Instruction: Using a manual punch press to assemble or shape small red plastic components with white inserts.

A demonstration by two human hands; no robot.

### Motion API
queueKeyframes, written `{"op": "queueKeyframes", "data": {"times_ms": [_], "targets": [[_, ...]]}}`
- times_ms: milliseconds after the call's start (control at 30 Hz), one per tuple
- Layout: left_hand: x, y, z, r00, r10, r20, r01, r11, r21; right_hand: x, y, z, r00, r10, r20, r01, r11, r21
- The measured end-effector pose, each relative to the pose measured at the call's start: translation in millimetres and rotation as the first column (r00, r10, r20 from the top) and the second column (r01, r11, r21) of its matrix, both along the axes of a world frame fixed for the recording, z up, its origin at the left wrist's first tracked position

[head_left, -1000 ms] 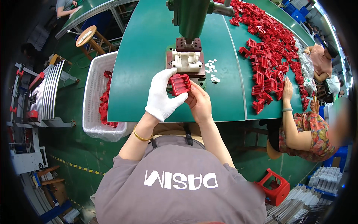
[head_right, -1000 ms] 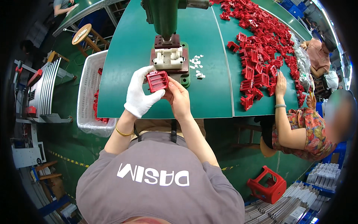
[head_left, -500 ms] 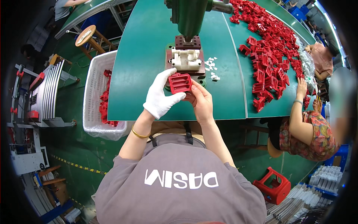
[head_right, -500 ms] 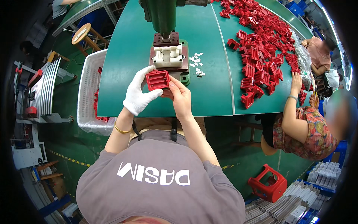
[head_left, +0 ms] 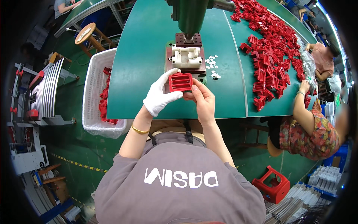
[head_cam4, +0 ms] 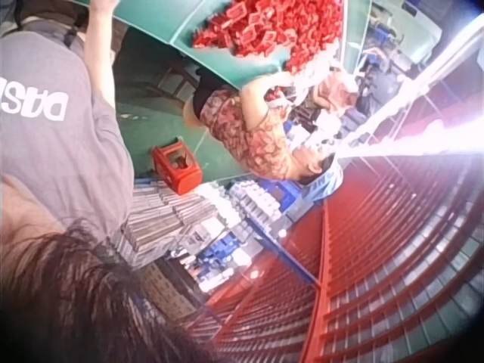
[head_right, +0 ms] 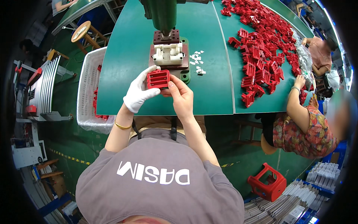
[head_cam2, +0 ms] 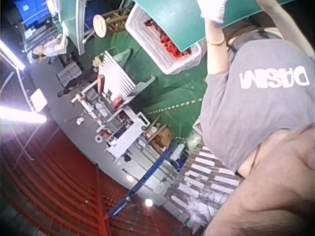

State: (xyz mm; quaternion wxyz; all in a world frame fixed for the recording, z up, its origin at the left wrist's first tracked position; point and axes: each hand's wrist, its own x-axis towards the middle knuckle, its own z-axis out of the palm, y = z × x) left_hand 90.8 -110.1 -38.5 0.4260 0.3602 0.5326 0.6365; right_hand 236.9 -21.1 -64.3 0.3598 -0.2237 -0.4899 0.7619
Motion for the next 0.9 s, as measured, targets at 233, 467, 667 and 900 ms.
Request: {"op": "queueKeyframes", "data": {"times_ms": [233,467,667,900], "targets": [[-5,0,-9,0.972,-0.107,0.210,0.089,0.992,0.090,1,-4,9,0.999,0.005,0.033,-0.008,0.995,0.103],[-7,-1,-18,0.923,-0.171,0.344,0.129,0.981,0.144,1,-10,21,0.999,0.038,-0.025,-0.035,0.993,0.110],[-5,-5,-22,0.892,-0.175,0.416,0.097,0.975,0.201,2,-14,17,0.999,0.038,0.003,-0.038,0.990,0.138],[-3,-57,-24,0.964,0.123,-0.234,-0.150,0.984,-0.101,-9,-38,-27,0.976,0.217,0.003,-0.209,0.943,-0.260]]}}
